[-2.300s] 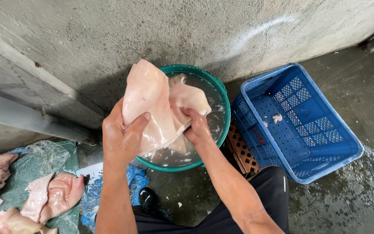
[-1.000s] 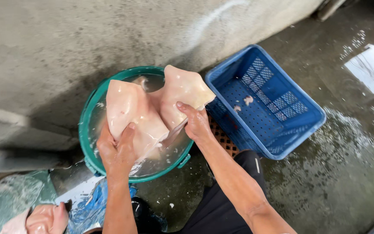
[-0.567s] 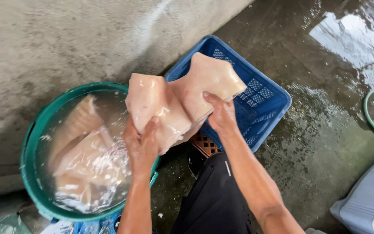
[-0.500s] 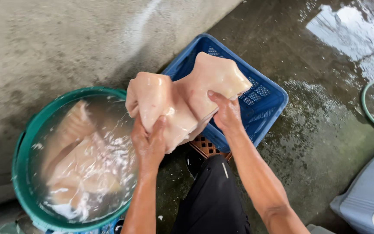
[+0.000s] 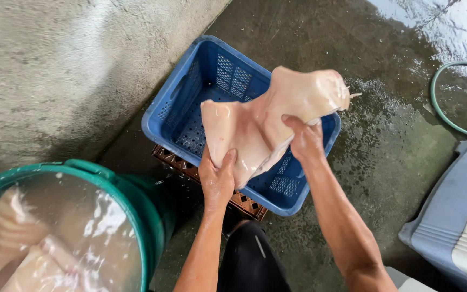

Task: The person washes large pieces of raw meat by hand in a green bucket filled with water. They repeatedly submerge, rub, and rinse the meat, then transfer the cleaned pieces into a blue plastic basket.

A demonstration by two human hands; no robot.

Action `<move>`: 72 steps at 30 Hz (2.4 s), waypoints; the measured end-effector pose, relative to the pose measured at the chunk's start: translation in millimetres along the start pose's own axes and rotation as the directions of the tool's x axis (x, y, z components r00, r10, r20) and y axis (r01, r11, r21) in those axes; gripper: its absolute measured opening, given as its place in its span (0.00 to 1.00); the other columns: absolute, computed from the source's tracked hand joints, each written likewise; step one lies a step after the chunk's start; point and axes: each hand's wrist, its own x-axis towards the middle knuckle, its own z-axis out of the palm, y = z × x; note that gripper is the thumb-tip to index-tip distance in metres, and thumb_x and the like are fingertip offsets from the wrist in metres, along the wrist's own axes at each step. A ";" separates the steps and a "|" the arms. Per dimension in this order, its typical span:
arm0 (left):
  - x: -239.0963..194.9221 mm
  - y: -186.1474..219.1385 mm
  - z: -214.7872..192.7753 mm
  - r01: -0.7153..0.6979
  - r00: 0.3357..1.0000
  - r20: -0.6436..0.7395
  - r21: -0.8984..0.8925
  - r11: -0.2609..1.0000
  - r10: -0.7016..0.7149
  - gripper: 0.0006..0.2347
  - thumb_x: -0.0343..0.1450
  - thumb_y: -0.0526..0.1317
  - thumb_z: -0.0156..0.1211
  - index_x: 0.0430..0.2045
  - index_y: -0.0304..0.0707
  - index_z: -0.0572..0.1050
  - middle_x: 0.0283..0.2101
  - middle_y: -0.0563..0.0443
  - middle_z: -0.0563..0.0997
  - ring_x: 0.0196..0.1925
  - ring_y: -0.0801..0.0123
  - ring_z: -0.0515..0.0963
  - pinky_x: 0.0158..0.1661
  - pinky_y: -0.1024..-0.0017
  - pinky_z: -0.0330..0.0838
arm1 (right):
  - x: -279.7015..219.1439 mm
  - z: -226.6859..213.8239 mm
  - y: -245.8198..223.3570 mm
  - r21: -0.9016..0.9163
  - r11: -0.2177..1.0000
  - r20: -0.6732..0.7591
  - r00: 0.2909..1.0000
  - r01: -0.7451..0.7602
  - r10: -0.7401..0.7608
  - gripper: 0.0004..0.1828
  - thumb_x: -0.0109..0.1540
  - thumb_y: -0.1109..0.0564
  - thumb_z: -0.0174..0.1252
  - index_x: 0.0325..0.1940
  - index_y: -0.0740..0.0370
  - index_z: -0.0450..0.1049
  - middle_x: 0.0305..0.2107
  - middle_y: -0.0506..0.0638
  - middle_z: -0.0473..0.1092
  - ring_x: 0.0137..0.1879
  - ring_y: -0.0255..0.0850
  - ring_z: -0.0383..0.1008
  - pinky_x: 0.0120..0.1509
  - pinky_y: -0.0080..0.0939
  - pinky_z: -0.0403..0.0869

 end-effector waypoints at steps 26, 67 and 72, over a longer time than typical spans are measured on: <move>119.1 -145.4 -26.0 0.071 0.992 -0.120 0.766 0.639 0.033 0.47 0.65 0.33 0.69 0.72 0.27 0.35 0.71 0.15 0.45 0.74 0.27 0.47 0.69 0.45 0.45 | 164.3 -25.0 345.8 -0.681 0.683 -0.139 0.962 -0.264 0.233 0.42 0.59 0.53 0.66 0.72 0.65 0.55 0.64 0.61 0.63 0.69 0.49 0.64 0.70 0.46 0.65; -123.1 70.4 -291.9 -0.086 0.829 -0.207 0.871 0.484 0.519 0.42 0.63 0.30 0.68 0.72 0.27 0.47 0.60 0.27 0.69 0.59 0.35 0.70 0.58 0.47 0.65 | -230.9 301.7 124.2 -0.404 0.888 0.748 0.638 0.219 0.183 0.40 0.60 0.61 0.63 0.74 0.60 0.56 0.64 0.62 0.62 0.65 0.51 0.72 0.59 0.46 0.76; -158.4 33.4 -343.9 0.155 0.837 -0.380 0.855 0.495 0.394 0.42 0.62 0.33 0.70 0.71 0.30 0.49 0.63 0.20 0.62 0.62 0.30 0.66 0.61 0.45 0.62 | -268.5 321.3 180.5 -0.645 0.743 0.659 0.623 0.181 0.420 0.42 0.56 0.55 0.65 0.71 0.67 0.56 0.64 0.61 0.62 0.59 0.50 0.77 0.51 0.46 0.77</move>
